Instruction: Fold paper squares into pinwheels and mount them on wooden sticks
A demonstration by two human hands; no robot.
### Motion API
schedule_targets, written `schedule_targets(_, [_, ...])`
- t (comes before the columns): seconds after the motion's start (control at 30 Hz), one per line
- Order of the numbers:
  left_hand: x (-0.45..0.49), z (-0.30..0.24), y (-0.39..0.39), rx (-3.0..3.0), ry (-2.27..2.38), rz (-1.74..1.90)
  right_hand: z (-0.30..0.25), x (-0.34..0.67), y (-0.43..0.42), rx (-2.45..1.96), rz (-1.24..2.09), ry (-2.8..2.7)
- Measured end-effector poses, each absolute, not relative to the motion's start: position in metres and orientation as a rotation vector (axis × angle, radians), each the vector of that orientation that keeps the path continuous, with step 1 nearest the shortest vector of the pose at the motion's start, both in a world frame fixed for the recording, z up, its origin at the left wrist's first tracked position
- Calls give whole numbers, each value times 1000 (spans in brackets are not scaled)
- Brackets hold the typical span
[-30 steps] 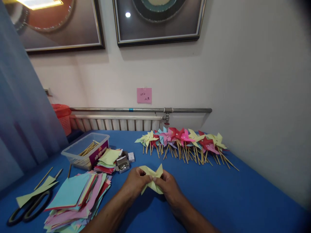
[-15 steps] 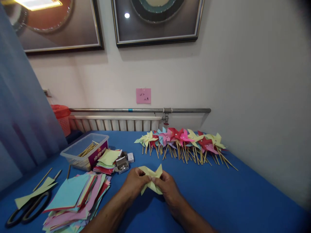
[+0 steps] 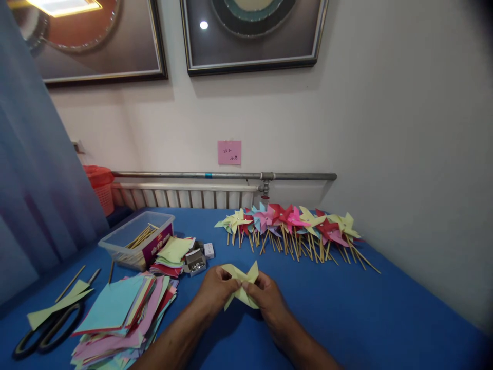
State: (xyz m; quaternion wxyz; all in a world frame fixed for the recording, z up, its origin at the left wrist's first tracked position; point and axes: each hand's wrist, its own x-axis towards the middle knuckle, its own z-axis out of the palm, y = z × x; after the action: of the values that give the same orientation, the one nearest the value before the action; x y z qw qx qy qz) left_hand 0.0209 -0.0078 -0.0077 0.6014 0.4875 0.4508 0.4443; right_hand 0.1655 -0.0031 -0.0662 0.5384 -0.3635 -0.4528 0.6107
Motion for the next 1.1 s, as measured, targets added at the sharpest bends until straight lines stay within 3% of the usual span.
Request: schedule_targets(1.1, [20,-3,-10,1063,1046,1023,-49,168,-17,-887,1468,-1050])
